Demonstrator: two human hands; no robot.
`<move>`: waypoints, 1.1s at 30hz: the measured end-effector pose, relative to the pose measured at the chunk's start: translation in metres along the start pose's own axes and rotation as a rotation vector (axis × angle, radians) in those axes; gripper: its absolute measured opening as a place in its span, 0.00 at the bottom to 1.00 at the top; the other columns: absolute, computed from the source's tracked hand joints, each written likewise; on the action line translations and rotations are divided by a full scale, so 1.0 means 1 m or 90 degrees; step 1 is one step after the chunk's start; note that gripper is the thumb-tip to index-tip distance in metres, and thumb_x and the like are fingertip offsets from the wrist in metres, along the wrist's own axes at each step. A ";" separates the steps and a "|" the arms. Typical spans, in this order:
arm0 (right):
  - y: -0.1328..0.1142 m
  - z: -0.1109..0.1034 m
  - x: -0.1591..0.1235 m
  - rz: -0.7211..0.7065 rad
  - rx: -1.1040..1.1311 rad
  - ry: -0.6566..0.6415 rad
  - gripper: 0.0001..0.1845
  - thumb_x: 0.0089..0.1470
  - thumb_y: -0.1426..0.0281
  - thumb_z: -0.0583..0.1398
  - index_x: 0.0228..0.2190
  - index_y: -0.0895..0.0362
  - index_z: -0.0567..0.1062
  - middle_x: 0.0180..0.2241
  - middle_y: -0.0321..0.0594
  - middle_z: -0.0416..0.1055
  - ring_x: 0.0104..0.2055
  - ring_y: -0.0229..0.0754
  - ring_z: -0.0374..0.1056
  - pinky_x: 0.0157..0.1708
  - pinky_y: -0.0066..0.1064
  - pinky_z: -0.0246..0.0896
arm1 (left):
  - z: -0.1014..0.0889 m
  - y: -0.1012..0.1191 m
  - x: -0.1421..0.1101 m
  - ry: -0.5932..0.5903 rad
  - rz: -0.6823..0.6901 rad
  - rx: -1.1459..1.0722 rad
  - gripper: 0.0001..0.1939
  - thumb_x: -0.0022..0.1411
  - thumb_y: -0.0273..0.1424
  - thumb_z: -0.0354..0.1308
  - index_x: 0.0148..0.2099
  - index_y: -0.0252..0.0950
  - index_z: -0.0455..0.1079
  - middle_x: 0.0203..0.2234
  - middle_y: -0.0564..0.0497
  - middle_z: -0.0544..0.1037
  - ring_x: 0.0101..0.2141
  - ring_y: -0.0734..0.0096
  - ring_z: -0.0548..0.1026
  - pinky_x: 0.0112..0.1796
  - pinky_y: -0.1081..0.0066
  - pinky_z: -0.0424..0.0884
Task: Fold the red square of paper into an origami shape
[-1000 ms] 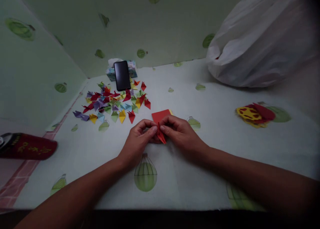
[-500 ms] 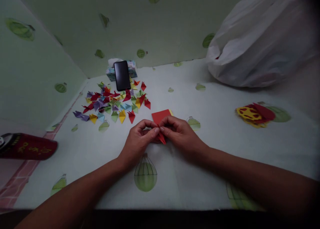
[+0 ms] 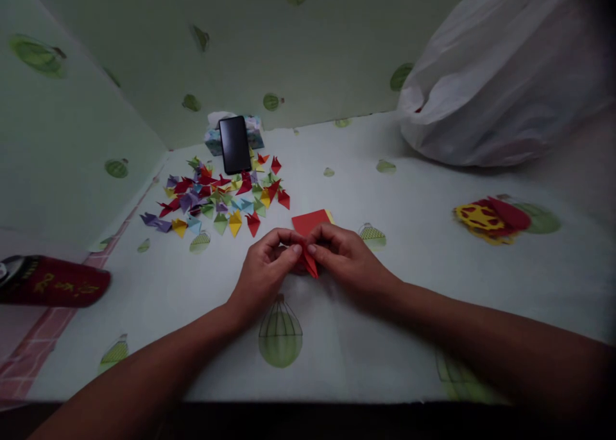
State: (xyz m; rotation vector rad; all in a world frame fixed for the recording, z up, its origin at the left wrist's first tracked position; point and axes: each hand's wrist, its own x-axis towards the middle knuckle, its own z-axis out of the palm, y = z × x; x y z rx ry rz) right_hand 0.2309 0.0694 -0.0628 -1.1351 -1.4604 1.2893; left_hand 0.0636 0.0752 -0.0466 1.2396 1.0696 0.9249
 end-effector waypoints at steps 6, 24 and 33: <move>0.001 0.001 -0.001 -0.012 -0.022 -0.021 0.06 0.57 0.70 0.57 0.27 0.55 0.67 0.26 0.34 0.65 0.30 0.38 0.61 0.31 0.31 0.56 | -0.002 0.005 0.001 0.003 0.070 0.123 0.04 0.56 0.29 0.62 0.35 0.34 0.74 0.29 0.51 0.78 0.30 0.71 0.75 0.33 0.72 0.73; -0.002 0.002 0.001 0.056 0.166 -0.075 0.06 0.52 0.71 0.62 0.29 0.55 0.67 0.25 0.33 0.69 0.27 0.37 0.65 0.29 0.31 0.60 | -0.008 -0.002 0.000 0.045 0.136 0.252 0.04 0.61 0.32 0.60 0.37 0.36 0.71 0.28 0.51 0.76 0.26 0.73 0.73 0.27 0.72 0.68; -0.003 0.002 0.001 0.054 0.159 -0.066 0.07 0.51 0.70 0.62 0.28 0.55 0.67 0.25 0.33 0.69 0.28 0.37 0.66 0.30 0.32 0.60 | -0.006 -0.004 0.001 0.021 0.163 0.248 0.04 0.59 0.26 0.59 0.38 0.35 0.72 0.29 0.52 0.77 0.27 0.74 0.74 0.29 0.74 0.70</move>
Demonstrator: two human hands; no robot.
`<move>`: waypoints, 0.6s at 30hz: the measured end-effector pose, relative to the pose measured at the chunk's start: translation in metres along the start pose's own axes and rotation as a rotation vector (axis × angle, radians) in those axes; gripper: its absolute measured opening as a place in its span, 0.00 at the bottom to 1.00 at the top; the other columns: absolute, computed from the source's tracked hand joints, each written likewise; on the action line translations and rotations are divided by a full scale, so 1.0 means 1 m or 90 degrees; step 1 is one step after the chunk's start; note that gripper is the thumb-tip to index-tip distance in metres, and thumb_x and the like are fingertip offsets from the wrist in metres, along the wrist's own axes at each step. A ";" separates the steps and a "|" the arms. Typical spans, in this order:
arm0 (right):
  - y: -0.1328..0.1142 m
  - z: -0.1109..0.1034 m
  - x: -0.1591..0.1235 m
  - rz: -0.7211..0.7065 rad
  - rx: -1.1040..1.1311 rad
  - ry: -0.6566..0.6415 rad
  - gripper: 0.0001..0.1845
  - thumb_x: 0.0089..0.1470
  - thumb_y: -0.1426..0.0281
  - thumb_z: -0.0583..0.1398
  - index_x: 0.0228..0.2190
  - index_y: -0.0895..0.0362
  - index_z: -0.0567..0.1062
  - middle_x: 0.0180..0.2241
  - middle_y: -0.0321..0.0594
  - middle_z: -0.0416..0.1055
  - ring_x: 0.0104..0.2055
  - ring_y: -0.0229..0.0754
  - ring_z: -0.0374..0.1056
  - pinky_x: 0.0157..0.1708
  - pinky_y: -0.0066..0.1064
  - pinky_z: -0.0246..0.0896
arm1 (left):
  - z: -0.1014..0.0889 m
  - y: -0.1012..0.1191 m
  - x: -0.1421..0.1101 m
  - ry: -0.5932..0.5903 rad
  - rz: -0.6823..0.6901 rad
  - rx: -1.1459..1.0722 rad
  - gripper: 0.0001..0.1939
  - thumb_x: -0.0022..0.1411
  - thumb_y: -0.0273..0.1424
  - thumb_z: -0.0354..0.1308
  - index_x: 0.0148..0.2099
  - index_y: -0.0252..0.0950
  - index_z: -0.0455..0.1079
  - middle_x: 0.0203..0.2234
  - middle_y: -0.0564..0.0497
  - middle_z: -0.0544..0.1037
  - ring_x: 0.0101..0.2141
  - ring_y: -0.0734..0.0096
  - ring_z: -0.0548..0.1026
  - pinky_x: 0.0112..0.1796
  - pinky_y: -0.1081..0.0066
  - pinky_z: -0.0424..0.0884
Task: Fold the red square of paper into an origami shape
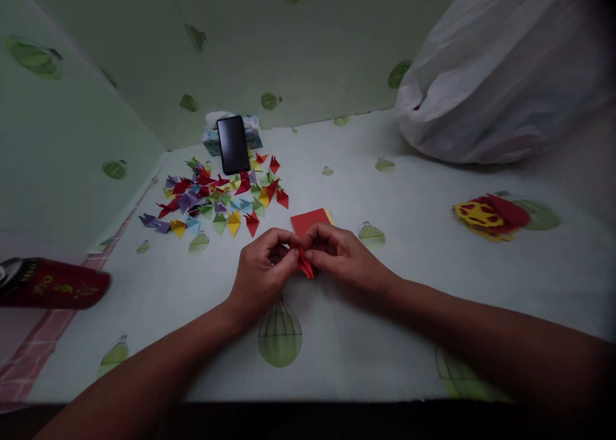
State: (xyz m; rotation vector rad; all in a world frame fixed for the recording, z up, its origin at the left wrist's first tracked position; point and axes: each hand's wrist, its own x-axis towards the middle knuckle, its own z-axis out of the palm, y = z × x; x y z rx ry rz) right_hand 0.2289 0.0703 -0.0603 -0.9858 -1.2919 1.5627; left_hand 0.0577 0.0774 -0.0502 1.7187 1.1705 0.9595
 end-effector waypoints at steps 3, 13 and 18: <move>-0.001 0.000 0.000 0.004 -0.003 -0.007 0.08 0.51 0.69 0.63 0.28 0.55 0.67 0.25 0.33 0.70 0.28 0.37 0.66 0.30 0.32 0.60 | 0.000 0.000 0.000 0.002 0.001 0.000 0.01 0.60 0.28 0.59 0.36 0.35 0.72 0.27 0.53 0.76 0.25 0.74 0.74 0.27 0.74 0.69; 0.002 0.000 0.001 -0.006 -0.043 0.014 0.07 0.48 0.69 0.63 0.28 0.56 0.68 0.27 0.35 0.69 0.29 0.39 0.65 0.30 0.33 0.58 | -0.001 -0.002 -0.001 -0.008 0.046 0.057 0.04 0.63 0.29 0.59 0.39 0.35 0.75 0.31 0.49 0.80 0.29 0.71 0.76 0.32 0.70 0.72; 0.000 0.001 0.001 0.020 -0.041 0.001 0.05 0.48 0.69 0.62 0.27 0.57 0.70 0.25 0.35 0.70 0.28 0.38 0.65 0.30 0.32 0.57 | 0.000 -0.001 -0.002 0.014 0.075 0.094 0.03 0.63 0.27 0.59 0.37 0.35 0.73 0.29 0.51 0.78 0.28 0.73 0.75 0.32 0.71 0.71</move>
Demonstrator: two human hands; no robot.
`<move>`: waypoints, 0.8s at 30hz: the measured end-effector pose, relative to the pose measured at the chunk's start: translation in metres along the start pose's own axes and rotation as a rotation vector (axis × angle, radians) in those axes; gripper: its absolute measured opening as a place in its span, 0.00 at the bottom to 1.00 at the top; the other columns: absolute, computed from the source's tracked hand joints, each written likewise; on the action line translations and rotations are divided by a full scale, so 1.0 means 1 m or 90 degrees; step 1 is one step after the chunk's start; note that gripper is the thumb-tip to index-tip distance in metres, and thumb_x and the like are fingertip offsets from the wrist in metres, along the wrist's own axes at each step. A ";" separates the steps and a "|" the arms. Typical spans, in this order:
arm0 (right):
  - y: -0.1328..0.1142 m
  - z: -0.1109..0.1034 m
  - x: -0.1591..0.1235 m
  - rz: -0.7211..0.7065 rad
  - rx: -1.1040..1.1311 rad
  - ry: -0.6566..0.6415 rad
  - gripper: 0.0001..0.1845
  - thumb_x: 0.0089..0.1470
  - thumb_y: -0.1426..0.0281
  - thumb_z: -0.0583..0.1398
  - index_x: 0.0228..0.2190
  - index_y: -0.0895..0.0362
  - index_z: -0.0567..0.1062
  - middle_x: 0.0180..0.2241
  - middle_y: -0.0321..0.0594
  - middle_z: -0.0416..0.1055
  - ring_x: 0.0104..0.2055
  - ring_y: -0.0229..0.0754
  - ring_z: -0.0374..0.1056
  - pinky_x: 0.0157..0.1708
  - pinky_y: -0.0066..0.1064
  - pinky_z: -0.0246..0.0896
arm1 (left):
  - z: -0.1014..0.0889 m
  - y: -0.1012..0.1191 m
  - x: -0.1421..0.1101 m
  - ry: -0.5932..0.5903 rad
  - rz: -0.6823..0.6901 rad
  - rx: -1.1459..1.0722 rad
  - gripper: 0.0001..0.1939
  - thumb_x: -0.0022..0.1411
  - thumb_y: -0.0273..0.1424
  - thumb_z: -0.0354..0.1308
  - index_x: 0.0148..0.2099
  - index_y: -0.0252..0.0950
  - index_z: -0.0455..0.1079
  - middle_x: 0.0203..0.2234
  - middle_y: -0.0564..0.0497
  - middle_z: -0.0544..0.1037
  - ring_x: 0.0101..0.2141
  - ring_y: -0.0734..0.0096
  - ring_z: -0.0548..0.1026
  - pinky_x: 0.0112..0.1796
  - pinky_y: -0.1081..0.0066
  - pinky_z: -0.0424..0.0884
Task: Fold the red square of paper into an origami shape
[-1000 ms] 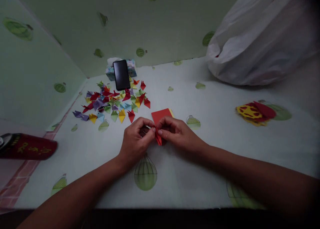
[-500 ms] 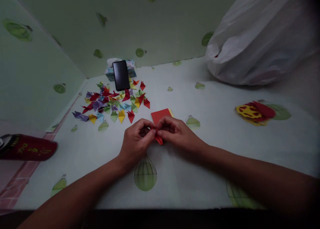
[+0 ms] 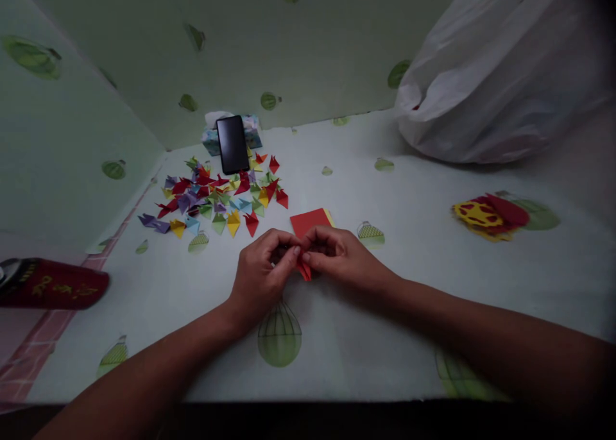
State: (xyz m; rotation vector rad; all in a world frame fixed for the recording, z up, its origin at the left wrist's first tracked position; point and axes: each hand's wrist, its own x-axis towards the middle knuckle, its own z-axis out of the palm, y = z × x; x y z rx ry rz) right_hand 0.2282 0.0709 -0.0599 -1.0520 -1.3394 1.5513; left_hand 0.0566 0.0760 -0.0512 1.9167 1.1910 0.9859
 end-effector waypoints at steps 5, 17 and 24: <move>-0.001 -0.002 -0.001 0.007 -0.052 0.022 0.07 0.48 0.67 0.62 0.24 0.57 0.70 0.24 0.37 0.70 0.28 0.39 0.65 0.29 0.32 0.57 | 0.001 0.001 0.001 -0.005 -0.041 -0.064 0.03 0.62 0.28 0.59 0.38 0.35 0.73 0.30 0.51 0.78 0.29 0.73 0.75 0.31 0.72 0.71; -0.005 -0.003 -0.002 -0.019 -0.047 -0.012 0.09 0.53 0.65 0.61 0.28 0.57 0.70 0.27 0.37 0.70 0.30 0.38 0.65 0.32 0.32 0.58 | -0.001 0.000 0.003 -0.021 -0.049 -0.048 0.01 0.60 0.27 0.61 0.35 0.35 0.73 0.27 0.53 0.77 0.26 0.75 0.74 0.28 0.74 0.69; -0.004 -0.002 -0.002 -0.018 -0.071 -0.017 0.09 0.51 0.67 0.63 0.28 0.56 0.67 0.23 0.32 0.67 0.26 0.36 0.60 0.27 0.30 0.52 | 0.000 0.001 0.002 -0.014 -0.016 -0.037 0.01 0.60 0.26 0.59 0.35 0.36 0.72 0.27 0.53 0.77 0.27 0.74 0.74 0.30 0.73 0.70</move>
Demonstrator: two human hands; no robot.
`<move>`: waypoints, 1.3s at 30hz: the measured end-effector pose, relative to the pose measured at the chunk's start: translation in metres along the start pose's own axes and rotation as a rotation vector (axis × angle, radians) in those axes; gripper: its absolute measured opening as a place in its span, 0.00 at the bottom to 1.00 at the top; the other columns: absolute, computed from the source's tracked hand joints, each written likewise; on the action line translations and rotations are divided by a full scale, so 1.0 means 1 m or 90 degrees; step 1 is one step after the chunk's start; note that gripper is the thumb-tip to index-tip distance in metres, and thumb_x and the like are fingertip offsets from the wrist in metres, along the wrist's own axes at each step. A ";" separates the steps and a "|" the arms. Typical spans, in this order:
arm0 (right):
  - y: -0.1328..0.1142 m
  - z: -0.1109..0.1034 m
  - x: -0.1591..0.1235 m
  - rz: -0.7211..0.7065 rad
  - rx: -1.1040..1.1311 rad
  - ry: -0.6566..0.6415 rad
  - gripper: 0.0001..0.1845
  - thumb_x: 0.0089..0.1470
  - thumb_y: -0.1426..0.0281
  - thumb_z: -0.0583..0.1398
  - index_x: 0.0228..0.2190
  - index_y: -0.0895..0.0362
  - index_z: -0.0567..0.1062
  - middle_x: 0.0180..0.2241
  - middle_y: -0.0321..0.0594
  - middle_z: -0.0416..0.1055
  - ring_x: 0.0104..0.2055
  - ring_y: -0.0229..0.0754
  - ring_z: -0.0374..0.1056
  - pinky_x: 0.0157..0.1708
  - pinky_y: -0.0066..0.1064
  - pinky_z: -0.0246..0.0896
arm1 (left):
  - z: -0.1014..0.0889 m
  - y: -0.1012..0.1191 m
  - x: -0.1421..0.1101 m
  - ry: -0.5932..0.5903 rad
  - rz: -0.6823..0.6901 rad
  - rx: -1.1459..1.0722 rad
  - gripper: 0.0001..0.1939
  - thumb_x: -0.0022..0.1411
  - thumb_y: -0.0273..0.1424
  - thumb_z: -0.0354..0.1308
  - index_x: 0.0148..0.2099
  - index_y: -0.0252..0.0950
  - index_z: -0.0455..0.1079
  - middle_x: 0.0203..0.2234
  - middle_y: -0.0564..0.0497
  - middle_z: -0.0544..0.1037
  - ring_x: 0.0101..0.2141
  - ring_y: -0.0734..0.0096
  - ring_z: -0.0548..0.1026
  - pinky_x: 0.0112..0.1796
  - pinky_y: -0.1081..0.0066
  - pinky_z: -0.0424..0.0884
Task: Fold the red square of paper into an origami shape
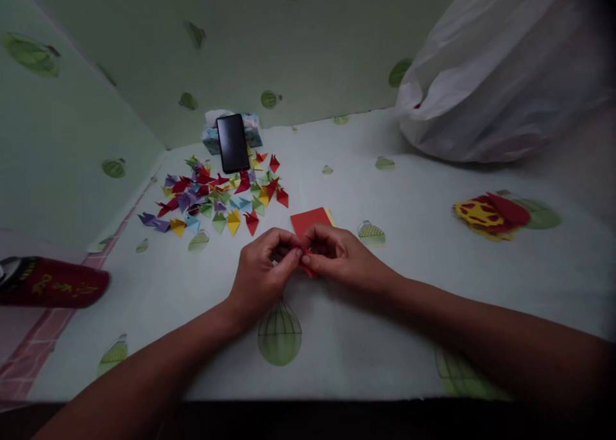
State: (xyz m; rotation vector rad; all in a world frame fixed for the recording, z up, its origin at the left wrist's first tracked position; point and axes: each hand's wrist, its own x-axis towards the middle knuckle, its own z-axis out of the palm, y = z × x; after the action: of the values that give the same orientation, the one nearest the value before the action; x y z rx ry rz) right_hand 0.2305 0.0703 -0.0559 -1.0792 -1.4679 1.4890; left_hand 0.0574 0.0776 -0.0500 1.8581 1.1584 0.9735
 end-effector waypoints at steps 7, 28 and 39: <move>-0.003 0.001 -0.001 0.005 0.013 0.013 0.08 0.51 0.68 0.63 0.26 0.55 0.68 0.23 0.32 0.66 0.27 0.36 0.61 0.28 0.30 0.53 | -0.001 0.003 0.000 -0.021 -0.105 -0.179 0.04 0.60 0.30 0.62 0.37 0.35 0.73 0.28 0.52 0.77 0.28 0.74 0.75 0.30 0.74 0.72; -0.001 0.000 -0.001 -0.007 0.044 0.028 0.07 0.52 0.69 0.61 0.25 0.56 0.69 0.25 0.34 0.69 0.29 0.38 0.64 0.32 0.31 0.56 | 0.000 0.003 0.002 -0.020 -0.132 -0.213 0.05 0.58 0.31 0.65 0.35 0.34 0.74 0.26 0.51 0.78 0.26 0.74 0.75 0.29 0.74 0.72; 0.002 0.000 0.000 -0.026 0.037 0.017 0.06 0.52 0.69 0.61 0.26 0.56 0.70 0.26 0.35 0.70 0.30 0.38 0.65 0.33 0.32 0.58 | -0.001 0.004 0.002 -0.015 -0.133 -0.179 0.06 0.58 0.31 0.64 0.33 0.35 0.73 0.24 0.52 0.77 0.25 0.74 0.75 0.29 0.74 0.71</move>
State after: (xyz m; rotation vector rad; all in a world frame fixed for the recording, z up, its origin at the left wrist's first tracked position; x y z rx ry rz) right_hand 0.2305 0.0701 -0.0574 -1.0246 -1.4123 1.4738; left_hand 0.0581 0.0781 -0.0459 1.4907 1.1129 0.9396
